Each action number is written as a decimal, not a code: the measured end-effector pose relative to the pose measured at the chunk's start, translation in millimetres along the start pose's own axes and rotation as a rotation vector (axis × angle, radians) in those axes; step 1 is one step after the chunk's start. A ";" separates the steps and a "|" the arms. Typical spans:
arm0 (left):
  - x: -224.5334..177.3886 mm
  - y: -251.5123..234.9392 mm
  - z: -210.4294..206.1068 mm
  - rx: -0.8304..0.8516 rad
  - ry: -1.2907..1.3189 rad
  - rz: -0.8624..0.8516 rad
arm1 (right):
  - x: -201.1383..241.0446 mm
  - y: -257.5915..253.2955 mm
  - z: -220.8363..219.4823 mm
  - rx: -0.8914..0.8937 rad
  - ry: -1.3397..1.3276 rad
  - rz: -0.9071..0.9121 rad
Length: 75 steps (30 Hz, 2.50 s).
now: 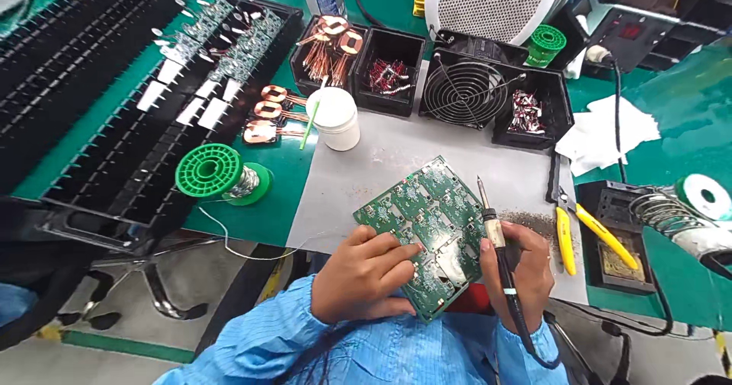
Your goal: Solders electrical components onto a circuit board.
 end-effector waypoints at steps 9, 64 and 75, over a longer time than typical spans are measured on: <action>52.6 4.4 19.5 0.084 0.115 -0.022 | 3.5 1.8 -0.1 0.043 -0.034 -0.003; 89.2 -92.8 -52.3 0.046 0.235 0.021 | -5.8 -3.8 3.2 0.033 0.019 0.112; 88.5 -94.3 -53.9 0.048 0.232 0.015 | -7.3 -4.5 4.4 0.002 -0.001 0.098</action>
Point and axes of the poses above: each hand's wrist, its own y-axis away from the middle knuckle, its own z-axis out of the back of the hand, x = y × z, the point moved 4 cm from there along -y, towards the middle knuckle, and after that the axes turned 3 degrees about -x, right-handed, at the moved point
